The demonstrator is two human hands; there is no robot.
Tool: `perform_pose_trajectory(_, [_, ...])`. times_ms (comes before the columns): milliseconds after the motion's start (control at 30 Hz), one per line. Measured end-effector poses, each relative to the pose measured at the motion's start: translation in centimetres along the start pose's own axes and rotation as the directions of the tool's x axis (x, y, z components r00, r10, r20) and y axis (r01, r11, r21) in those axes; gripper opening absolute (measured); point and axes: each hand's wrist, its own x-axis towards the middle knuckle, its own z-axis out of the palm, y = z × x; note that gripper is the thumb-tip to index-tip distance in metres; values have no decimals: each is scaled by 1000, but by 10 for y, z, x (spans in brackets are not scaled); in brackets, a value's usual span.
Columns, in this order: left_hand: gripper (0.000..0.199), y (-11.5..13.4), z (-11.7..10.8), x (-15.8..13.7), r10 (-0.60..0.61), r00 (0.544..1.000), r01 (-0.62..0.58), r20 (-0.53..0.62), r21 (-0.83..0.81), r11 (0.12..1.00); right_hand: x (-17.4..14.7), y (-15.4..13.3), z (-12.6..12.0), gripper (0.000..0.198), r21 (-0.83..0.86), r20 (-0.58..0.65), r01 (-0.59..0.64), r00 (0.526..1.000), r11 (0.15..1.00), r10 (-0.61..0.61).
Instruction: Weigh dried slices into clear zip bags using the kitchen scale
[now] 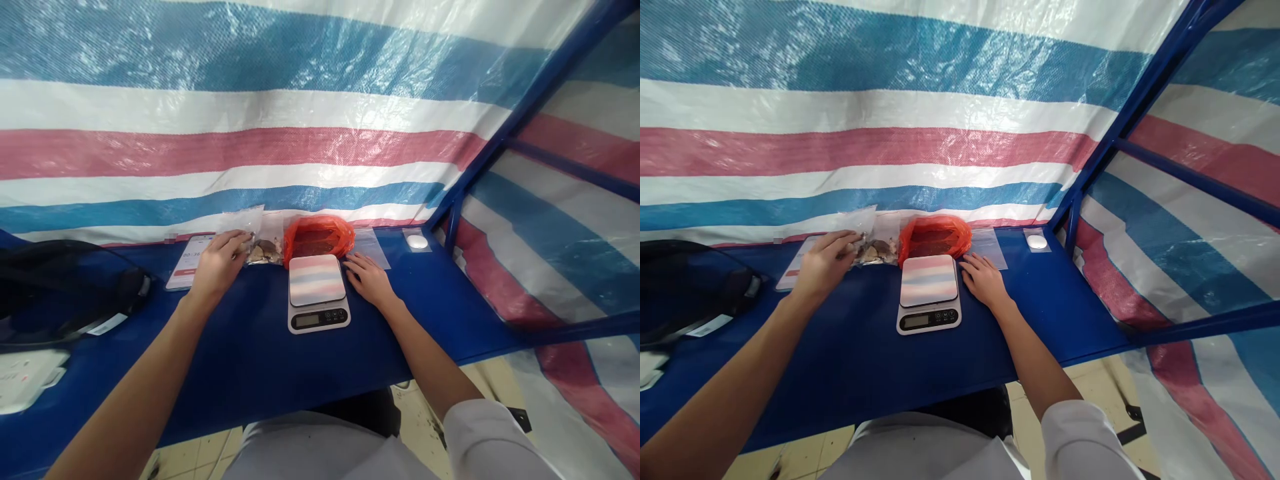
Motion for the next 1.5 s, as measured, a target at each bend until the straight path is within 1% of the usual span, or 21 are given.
perform_pose_trajectory(100, [26, 24, -7, 0, -92, 991, 83, -98, -90, 992, 1, -3, -6, 33, 22, -62, 5, 998, 1000, -4])
perform_pose_trajectory(200, [24, 49, -10, -3, -156, 980, 127, -121, -218, 968, 4, -10, -16, 33, 46, -115, 12, 993, 999, -6])
perform_pose_trajectory(300, [23, 69, -5, -8, -192, 975, 141, -108, -367, 920, 11, -24, -26, 34, 86, -150, 37, 988, 996, -24])
perform_pose_trajectory(367, [23, 77, 3, -12, -232, 970, 166, -79, -485, 859, 17, -35, -30, 34, 126, -168, 67, 985, 990, -45])
perform_pose_trajectory(400, [25, 79, 9, -14, -259, 964, 186, -57, -554, 811, 20, -41, -31, 35, 152, -176, 75, 983, 986, -48])
perform_pose_trajectory(467, [29, 83, 21, -18, -323, 946, 230, -8, -687, 689, 27, -51, -30, 35, 216, -190, 80, 981, 973, -38])
perform_pose_trajectory(567, [34, 84, 37, -23, -430, 899, 291, 79, -841, 456, 37, -61, -21, 35, 387, -204, 42, 978, 921, 41])
perform_pose_trajectory(667, [39, 85, 47, -28, -518, 835, 339, 188, -916, 213, 43, -66, -8, 35, 583, -198, -16, 967, 812, 161])
perform_pose_trajectory(733, [42, 86, 49, -31, -534, 797, 377, 281, -923, 77, 45, -66, -1, 35, 688, -159, -58, 961, 724, 228])
perform_pose_trajectory(800, [44, 88, 49, -34, -510, 777, 419, 370, -908, -20, 44, -65, 3, 37, 769, -108, -91, 957, 633, 269])
perform_pose_trajectory(867, [43, 89, 47, -36, -472, 772, 452, 427, -890, -66, 43, -63, 5, 38, 826, -60, -124, 951, 549, 305])
perform_pose_trajectory(933, [43, 90, 46, -37, -445, 770, 474, 456, -877, -79, 42, -62, 6, 39, 864, -22, -153, 940, 479, 340])
perform_pose_trajectory(1100, [43, 87, 44, -38, -433, 758, 507, 488, -858, -80, 41, -62, 5, 36, 916, 71, -218, 914, 337, 399])
perform_pose_trajectory(1167, [44, 85, 45, -38, -437, 752, 519, 493, -852, -67, 41, -63, 5, 34, 924, 117, -254, 900, 285, 421])
perform_pose_trajectory(1233, [46, 82, 46, -39, -452, 750, 530, 483, -848, -27, 40, -63, 4, 34, 929, 145, -276, 885, 248, 442])
perform_pose_trajectory(1300, [44, 77, 49, -40, -477, 766, 521, 431, -851, 67, 40, -64, 2, 34, 929, 161, -291, 872, 227, 461])
perform_pose_trajectory(1333, [42, 74, 49, -41, -488, 782, 507, 387, -851, 138, 40, -64, 2, 34, 928, 168, -299, 868, 222, 468])
perform_pose_trajectory(1400, [40, 69, 49, -43, -490, 825, 466, 281, -829, 310, 41, -65, 0, 34, 925, 180, -312, 862, 216, 473])
perform_pose_trajectory(1500, [47, 63, 44, -45, -474, 874, 400, 110, -718, 570, 42, -67, -1, 35, 927, 192, -318, 858, 200, 476])
